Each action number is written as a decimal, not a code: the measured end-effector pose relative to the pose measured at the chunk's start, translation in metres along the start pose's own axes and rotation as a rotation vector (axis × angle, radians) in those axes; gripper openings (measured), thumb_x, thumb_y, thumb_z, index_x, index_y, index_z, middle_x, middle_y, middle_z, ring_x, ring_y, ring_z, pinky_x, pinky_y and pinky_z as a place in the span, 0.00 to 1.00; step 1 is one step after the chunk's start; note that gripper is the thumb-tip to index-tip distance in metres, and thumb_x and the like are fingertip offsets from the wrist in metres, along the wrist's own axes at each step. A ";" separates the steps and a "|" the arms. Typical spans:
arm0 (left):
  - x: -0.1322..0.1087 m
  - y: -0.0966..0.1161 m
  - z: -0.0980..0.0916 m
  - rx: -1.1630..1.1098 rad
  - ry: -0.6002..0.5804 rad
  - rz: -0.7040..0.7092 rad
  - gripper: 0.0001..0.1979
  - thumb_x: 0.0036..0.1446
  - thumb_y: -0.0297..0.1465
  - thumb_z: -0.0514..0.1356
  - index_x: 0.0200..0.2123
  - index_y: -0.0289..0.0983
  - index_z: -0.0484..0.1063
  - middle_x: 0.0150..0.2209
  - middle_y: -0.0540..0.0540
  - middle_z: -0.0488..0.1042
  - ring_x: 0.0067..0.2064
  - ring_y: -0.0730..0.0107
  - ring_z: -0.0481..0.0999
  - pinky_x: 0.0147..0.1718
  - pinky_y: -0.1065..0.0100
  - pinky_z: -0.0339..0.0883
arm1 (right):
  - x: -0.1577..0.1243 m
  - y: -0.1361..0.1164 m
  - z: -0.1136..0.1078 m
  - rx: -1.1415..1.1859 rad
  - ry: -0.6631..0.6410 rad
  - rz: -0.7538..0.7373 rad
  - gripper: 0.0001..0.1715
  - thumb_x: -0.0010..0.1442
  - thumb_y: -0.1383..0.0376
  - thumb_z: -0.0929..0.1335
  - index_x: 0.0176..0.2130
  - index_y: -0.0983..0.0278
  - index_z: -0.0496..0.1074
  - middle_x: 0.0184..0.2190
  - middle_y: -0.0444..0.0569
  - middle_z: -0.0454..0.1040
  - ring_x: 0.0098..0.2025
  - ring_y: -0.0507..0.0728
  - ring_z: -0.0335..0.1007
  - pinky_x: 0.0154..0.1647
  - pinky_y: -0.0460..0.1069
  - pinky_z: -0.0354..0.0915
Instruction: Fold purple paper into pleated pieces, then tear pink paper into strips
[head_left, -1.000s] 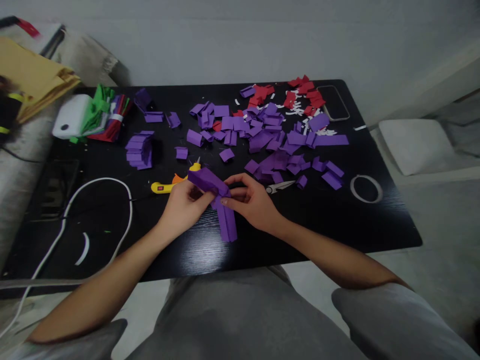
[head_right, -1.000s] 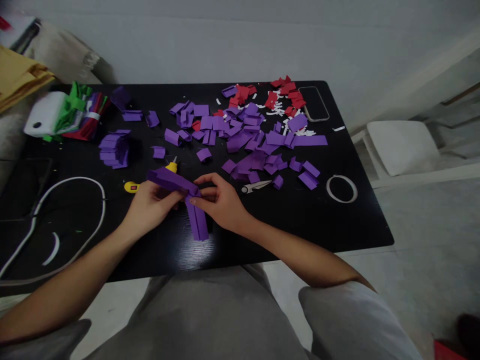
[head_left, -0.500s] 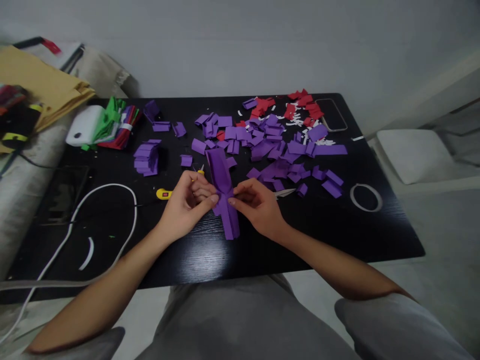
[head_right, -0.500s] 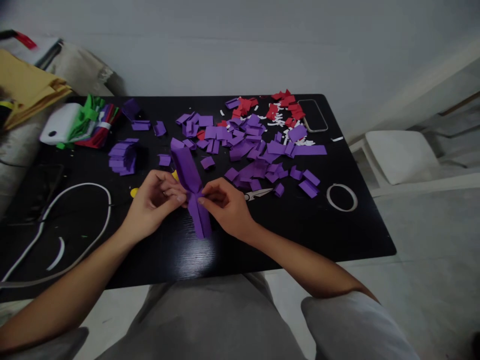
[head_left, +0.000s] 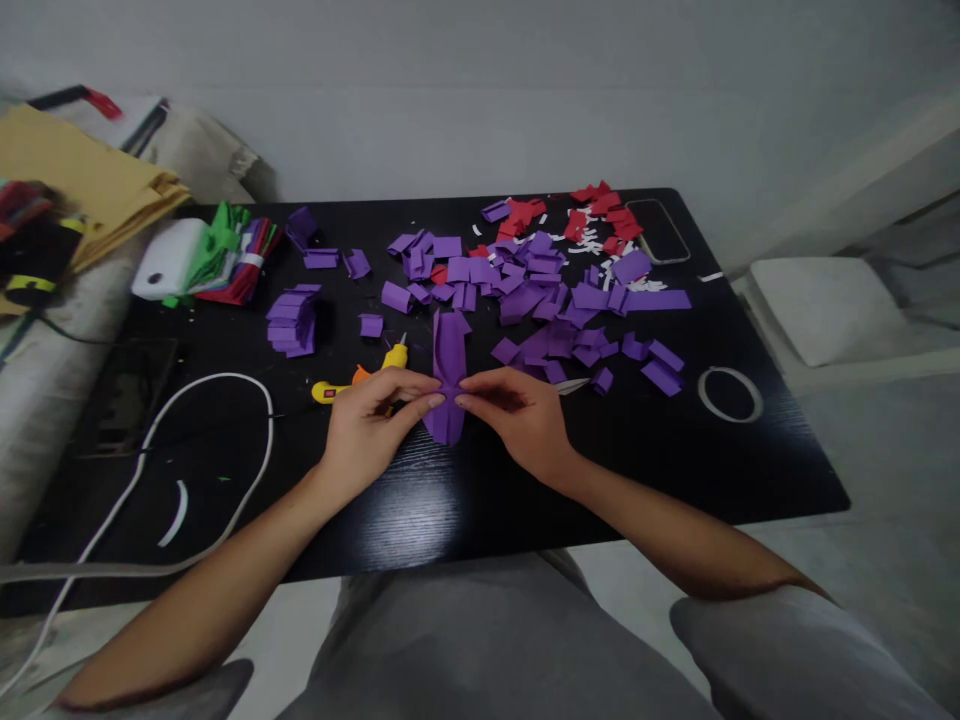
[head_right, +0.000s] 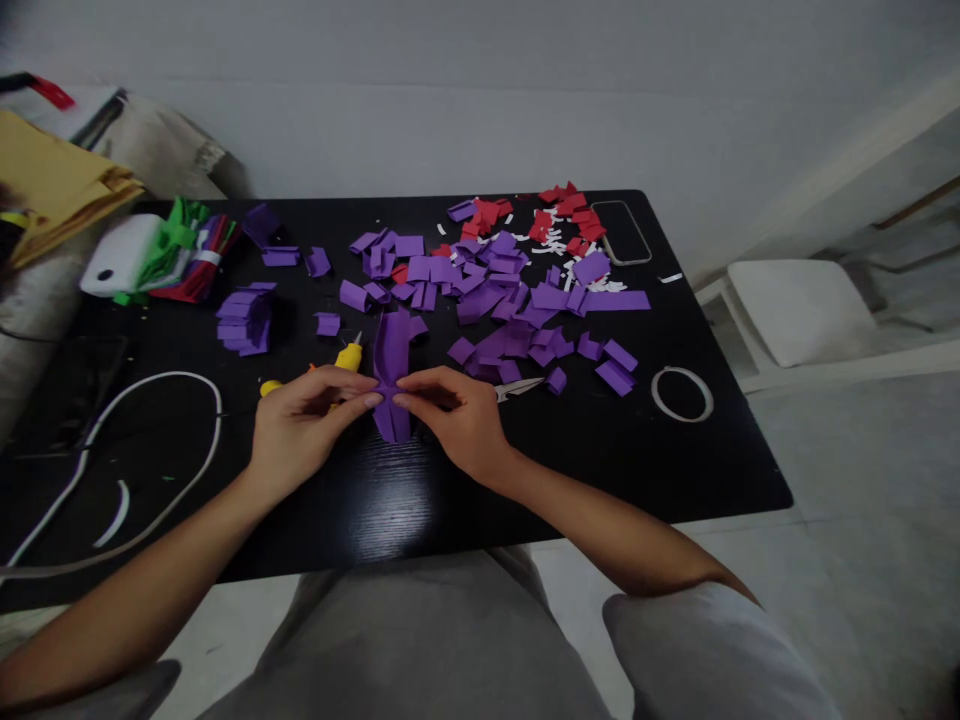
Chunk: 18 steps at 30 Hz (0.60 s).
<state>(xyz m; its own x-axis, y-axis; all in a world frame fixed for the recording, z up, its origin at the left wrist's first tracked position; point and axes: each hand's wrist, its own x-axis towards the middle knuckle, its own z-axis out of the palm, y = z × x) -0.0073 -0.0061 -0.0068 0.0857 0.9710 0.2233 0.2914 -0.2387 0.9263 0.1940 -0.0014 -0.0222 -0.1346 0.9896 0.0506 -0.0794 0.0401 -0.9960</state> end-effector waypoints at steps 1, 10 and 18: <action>0.000 0.001 -0.001 0.029 0.003 0.023 0.04 0.59 0.31 0.72 0.38 0.39 0.82 0.35 0.49 0.83 0.36 0.70 0.81 0.38 0.68 0.77 | 0.000 -0.001 0.000 -0.021 0.009 -0.028 0.09 0.58 0.57 0.80 0.37 0.57 0.84 0.36 0.46 0.83 0.39 0.57 0.80 0.47 0.54 0.77; -0.004 0.008 -0.006 0.286 0.094 0.456 0.07 0.60 0.25 0.70 0.39 0.43 0.84 0.36 0.49 0.81 0.36 0.70 0.80 0.38 0.66 0.75 | -0.006 -0.017 0.003 0.137 -0.066 0.034 0.16 0.59 0.53 0.79 0.41 0.58 0.77 0.31 0.43 0.76 0.30 0.54 0.78 0.35 0.52 0.79; -0.004 -0.001 -0.013 0.446 -0.045 0.675 0.10 0.66 0.24 0.64 0.45 0.43 0.83 0.41 0.46 0.83 0.41 0.68 0.84 0.42 0.68 0.79 | 0.000 -0.015 0.002 0.366 -0.109 0.240 0.31 0.53 0.54 0.82 0.47 0.56 0.65 0.31 0.38 0.80 0.34 0.55 0.84 0.44 0.55 0.83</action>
<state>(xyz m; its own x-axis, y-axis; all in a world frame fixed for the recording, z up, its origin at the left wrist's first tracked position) -0.0202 -0.0097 -0.0052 0.4144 0.6161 0.6698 0.5147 -0.7657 0.3858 0.1930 -0.0024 -0.0070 -0.2932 0.9440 -0.1514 -0.3747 -0.2591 -0.8902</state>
